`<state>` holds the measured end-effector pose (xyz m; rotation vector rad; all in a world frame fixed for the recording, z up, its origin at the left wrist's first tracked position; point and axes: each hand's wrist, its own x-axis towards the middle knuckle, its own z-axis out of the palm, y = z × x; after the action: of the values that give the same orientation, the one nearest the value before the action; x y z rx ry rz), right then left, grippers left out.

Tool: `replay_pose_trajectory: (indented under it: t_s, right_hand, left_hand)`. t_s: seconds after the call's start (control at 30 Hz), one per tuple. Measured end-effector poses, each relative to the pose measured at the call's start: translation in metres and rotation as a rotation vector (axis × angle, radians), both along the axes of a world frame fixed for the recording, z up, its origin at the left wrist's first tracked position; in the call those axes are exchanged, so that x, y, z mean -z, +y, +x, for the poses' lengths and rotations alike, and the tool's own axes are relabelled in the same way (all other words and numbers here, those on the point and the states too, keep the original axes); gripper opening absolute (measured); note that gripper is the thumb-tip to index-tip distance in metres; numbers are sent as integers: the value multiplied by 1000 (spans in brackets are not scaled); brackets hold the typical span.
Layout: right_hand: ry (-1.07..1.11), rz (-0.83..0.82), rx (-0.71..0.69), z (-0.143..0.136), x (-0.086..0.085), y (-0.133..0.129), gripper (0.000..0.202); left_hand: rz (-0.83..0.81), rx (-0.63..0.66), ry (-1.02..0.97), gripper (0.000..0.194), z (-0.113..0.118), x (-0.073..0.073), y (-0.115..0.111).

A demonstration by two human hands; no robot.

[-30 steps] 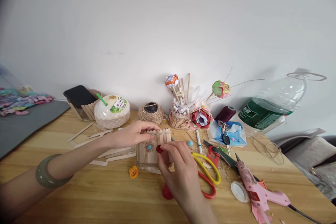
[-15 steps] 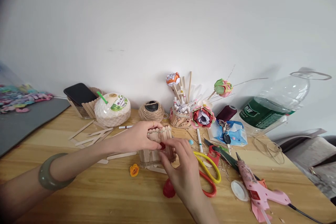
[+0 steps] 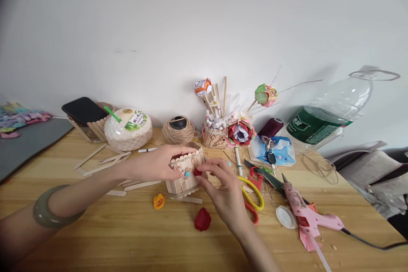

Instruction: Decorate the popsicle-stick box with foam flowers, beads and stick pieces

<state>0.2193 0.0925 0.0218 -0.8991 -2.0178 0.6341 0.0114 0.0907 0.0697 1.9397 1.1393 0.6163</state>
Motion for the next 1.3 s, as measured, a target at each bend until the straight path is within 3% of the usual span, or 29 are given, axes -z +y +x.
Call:
replay_pose_trajectory:
  t_s: [0.47,0.73,1.07,1.3]
  right_hand:
    - [17,50,0,-7,2,2,14]
    - [8,80,27,-6,5,0,29]
    - [29,115,74,-8,8,0,26]
    - [79,67,105,-8,9,0,20]
  left_hand:
    - [-181,23,-223,61,-8,4,17]
    - [-144,2,-226,57,-9,5,18]
    - [-162,-11,-235,59,-11,8,24]
    - [-89,-28,-217,56,-10,7,20]
